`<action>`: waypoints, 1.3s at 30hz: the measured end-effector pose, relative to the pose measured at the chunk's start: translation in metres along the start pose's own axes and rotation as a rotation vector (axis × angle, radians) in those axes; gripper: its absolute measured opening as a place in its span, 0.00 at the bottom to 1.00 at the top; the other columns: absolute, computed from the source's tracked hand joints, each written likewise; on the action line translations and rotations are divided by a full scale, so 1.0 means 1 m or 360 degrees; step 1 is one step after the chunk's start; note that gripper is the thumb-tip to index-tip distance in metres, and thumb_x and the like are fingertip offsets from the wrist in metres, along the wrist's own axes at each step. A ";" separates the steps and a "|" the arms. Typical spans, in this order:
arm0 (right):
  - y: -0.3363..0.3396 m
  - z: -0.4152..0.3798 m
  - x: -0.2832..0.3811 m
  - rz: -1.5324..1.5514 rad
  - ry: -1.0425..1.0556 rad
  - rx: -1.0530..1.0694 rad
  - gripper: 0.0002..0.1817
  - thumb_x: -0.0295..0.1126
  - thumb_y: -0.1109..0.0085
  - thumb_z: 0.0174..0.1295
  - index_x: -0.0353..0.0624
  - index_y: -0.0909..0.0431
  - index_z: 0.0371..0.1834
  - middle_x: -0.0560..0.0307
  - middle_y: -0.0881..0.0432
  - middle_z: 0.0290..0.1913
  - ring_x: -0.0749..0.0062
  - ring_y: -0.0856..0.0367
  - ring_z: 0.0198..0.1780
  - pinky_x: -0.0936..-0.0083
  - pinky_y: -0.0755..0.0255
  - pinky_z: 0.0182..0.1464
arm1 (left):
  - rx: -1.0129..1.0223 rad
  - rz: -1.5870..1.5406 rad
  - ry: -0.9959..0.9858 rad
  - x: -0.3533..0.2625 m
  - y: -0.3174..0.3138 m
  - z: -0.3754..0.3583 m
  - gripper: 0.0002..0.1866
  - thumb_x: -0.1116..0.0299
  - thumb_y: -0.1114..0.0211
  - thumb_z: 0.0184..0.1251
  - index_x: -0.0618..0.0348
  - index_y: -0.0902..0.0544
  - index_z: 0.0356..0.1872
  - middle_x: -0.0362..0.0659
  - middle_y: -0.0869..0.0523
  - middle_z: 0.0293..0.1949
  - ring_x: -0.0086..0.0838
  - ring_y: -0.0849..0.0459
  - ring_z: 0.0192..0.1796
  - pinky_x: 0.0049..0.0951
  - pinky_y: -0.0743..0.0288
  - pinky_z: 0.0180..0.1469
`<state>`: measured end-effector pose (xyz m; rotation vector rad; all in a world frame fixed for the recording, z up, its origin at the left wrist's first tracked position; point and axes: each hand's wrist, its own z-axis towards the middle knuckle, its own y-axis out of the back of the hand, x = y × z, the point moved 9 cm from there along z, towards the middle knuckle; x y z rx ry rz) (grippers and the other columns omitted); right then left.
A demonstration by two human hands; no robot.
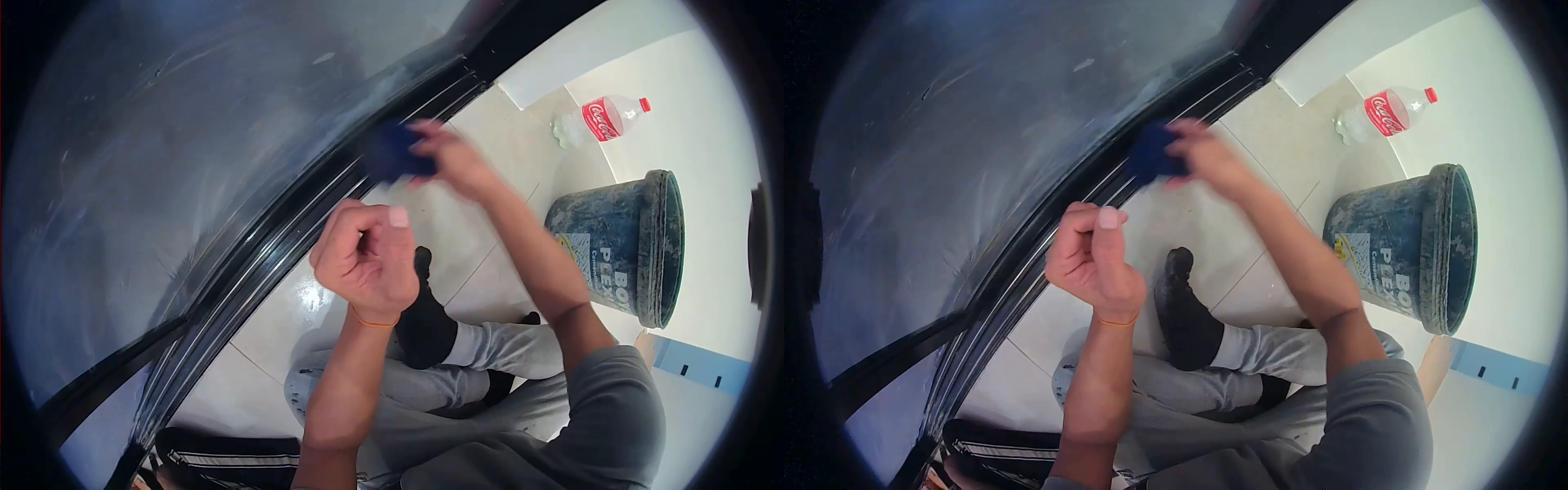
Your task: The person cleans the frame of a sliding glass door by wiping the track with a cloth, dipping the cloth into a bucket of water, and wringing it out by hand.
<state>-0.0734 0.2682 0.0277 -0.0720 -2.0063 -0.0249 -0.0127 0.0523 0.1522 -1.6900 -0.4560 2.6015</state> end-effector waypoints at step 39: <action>0.132 0.035 0.024 -0.0016 0.0194 -0.0779 0.25 0.28 0.47 0.66 0.34 0.34 0.66 0.50 0.23 0.44 0.70 0.22 0.29 0.69 0.19 0.30 | 0.0162 -0.0040 0.0180 0.021 -0.016 -0.003 0.10 0.74 0.35 0.65 0.64 0.21 0.23 0.34 0.25 0.21 0.13 0.35 0.23 0.17 0.46 0.25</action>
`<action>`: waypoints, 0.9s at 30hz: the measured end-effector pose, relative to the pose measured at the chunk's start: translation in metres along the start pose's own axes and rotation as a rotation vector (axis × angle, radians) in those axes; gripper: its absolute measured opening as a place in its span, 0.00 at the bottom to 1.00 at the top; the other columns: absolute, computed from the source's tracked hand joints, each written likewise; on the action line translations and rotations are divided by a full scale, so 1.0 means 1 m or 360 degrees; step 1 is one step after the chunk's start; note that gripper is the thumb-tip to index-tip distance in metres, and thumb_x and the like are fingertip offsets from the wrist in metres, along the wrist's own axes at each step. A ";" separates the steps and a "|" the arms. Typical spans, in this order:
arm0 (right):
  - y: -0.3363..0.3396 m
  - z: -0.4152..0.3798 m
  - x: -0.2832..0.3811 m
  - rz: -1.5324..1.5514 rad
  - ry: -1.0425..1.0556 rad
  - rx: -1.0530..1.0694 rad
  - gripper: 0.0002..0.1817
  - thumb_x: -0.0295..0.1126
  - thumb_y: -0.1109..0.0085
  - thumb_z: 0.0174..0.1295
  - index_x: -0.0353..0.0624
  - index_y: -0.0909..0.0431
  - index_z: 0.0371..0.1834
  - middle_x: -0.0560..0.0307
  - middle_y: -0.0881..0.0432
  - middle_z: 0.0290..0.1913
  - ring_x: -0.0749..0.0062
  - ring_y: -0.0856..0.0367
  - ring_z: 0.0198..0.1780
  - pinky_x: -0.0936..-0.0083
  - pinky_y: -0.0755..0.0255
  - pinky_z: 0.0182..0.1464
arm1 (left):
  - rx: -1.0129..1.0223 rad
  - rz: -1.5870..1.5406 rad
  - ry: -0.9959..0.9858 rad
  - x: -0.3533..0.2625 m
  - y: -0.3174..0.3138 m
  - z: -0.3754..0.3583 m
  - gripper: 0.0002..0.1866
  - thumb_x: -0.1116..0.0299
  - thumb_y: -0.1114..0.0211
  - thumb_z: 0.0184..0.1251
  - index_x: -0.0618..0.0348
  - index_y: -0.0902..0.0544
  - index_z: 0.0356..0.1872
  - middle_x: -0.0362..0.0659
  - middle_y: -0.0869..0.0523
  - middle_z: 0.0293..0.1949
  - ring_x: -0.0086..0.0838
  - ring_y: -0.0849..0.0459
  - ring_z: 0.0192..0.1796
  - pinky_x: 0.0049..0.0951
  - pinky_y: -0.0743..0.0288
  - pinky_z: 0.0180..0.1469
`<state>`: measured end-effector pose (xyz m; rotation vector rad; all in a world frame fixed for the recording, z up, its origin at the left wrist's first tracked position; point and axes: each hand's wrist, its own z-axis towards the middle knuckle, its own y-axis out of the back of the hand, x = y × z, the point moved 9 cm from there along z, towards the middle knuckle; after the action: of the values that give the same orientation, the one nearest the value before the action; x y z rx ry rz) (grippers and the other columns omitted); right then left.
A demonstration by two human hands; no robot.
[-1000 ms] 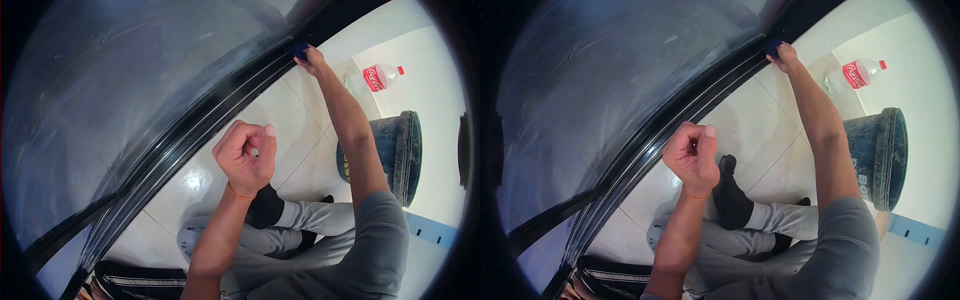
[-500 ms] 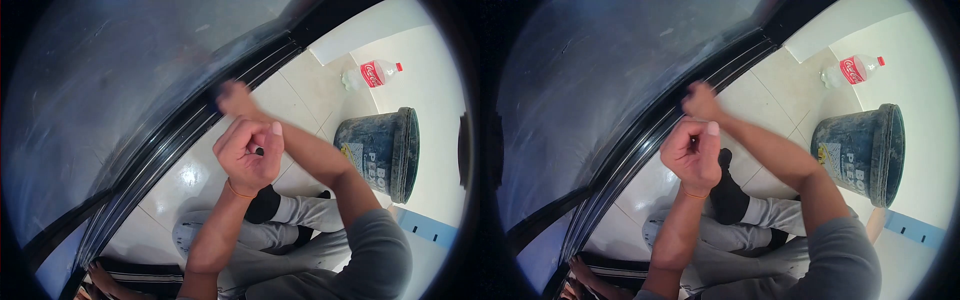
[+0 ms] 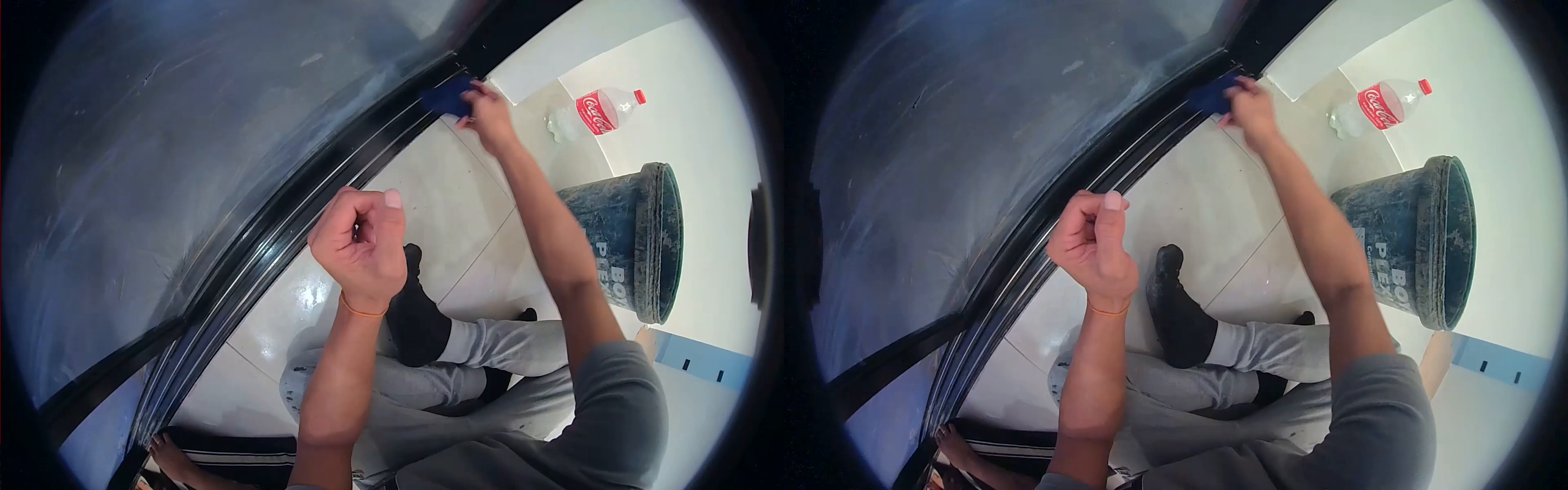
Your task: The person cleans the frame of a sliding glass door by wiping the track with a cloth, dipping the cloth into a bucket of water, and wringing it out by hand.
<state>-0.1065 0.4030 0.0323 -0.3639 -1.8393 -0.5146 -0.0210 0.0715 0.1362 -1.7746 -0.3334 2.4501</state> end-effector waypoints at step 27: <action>-0.211 -0.192 -0.054 0.0694 0.0198 0.1526 0.23 0.47 0.57 0.72 0.35 0.24 0.49 0.48 0.18 0.53 0.60 0.19 0.54 0.59 0.35 0.67 | -0.0015 -0.0022 -0.0093 -0.001 0.005 0.003 0.09 0.74 0.33 0.62 0.63 0.22 0.23 0.33 0.24 0.21 0.13 0.33 0.23 0.17 0.43 0.26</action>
<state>-0.0367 0.1233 -0.0026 -0.0573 -1.6104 0.6294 -0.0230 0.0663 0.1371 -1.7013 -0.3611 2.4989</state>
